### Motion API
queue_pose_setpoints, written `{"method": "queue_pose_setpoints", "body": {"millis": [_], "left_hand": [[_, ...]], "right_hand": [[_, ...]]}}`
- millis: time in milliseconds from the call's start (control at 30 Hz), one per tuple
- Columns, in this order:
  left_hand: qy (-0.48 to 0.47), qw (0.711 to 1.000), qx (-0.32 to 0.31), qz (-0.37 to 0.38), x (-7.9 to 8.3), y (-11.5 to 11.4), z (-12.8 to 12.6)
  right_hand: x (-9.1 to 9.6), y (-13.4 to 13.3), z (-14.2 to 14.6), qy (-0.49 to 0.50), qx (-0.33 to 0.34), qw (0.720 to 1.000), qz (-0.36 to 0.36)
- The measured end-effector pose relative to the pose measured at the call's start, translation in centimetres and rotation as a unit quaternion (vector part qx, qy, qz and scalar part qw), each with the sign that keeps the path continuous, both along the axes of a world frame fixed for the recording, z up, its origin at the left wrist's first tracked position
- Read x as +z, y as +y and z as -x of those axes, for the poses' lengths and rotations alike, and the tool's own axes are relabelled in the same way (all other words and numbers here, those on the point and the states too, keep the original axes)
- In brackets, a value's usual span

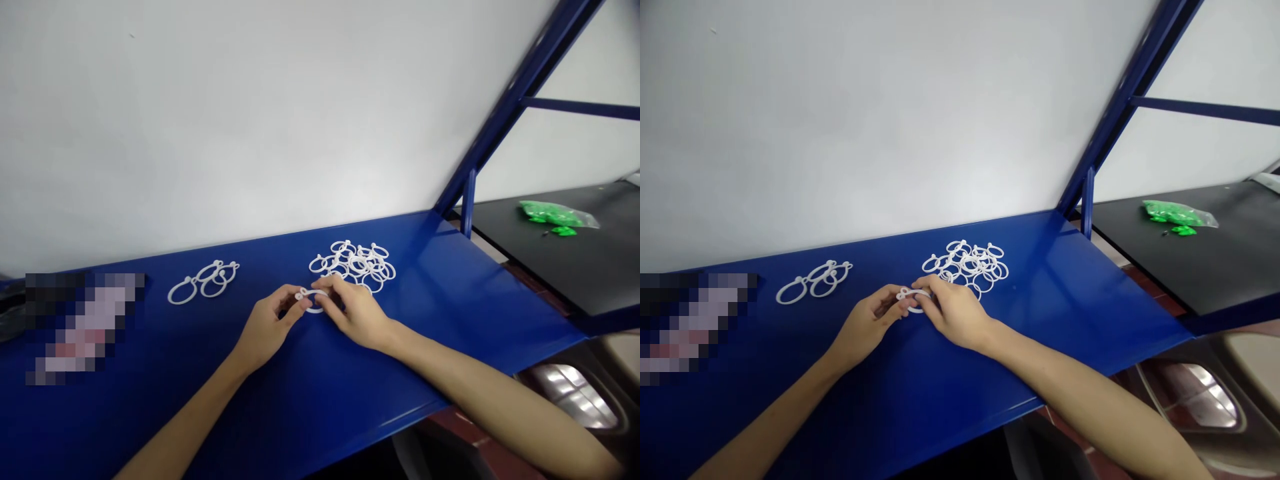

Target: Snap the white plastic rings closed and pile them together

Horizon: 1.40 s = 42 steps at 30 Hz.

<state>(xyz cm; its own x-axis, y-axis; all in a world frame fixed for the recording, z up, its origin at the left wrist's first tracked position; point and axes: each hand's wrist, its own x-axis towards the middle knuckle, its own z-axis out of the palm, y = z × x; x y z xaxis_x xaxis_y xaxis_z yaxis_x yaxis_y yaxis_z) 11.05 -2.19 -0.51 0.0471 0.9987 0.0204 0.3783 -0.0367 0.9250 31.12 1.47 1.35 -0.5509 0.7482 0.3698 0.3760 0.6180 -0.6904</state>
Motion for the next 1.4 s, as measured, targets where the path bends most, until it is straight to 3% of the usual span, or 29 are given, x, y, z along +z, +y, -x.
{"method": "queue_pose_setpoints", "body": {"millis": [133, 333, 533, 667, 767, 867, 933, 1033, 1133, 1267, 1400], "left_hand": [[0.077, 0.997, -0.022, -0.016, 0.4, 0.1, 0.0], [0.112, 0.988, -0.002, -0.106, 0.0, -0.2, -0.2], [0.142, 0.974, -0.016, -0.173, -0.7, -0.5, -0.2], [0.161, 0.966, -0.032, -0.199, -0.2, -0.4, -0.8], [0.217, 0.951, -0.018, -0.22, 0.2, 0.1, -0.3], [0.31, 0.92, 0.059, -0.231, 0.5, 1.1, 1.8], [0.396, 0.882, 0.124, -0.221, 0.6, 1.7, 3.7], [0.518, 0.813, 0.213, -0.156, 0.6, 2.1, 5.8], [0.584, 0.774, 0.229, -0.09, 0.4, 2.0, 6.5], [0.593, 0.777, 0.193, -0.079, 0.0, 1.8, 6.3], [0.526, 0.829, 0.16, -0.106, 0.2, 1.8, 5.9]], "right_hand": [[0.1, 0.2, -0.1, 0.024, 0.023, 0.999, -0.015], [-0.3, 0.2, -0.2, 0.031, 0.068, 0.997, 0.015], [-0.3, -0.1, -0.3, 0.001, 0.102, 0.995, -0.012], [-0.2, 0.4, -0.4, -0.007, 0.075, 0.996, -0.052], [0.1, 1.5, -0.9, -0.016, -0.009, 0.993, -0.117], [0.3, 3.3, -2.0, -0.05, -0.144, 0.974, -0.169], [0.3, 4.6, -2.7, -0.086, -0.201, 0.955, -0.2], [0.0, 5.8, -3.4, -0.137, -0.221, 0.94, -0.219], [-0.3, 6.0, -3.6, -0.156, -0.217, 0.94, -0.213], [-0.1, 5.5, -3.3, -0.147, -0.215, 0.941, -0.216], [0.2, 5.1, -3.0, -0.132, -0.198, 0.946, -0.221]]}}
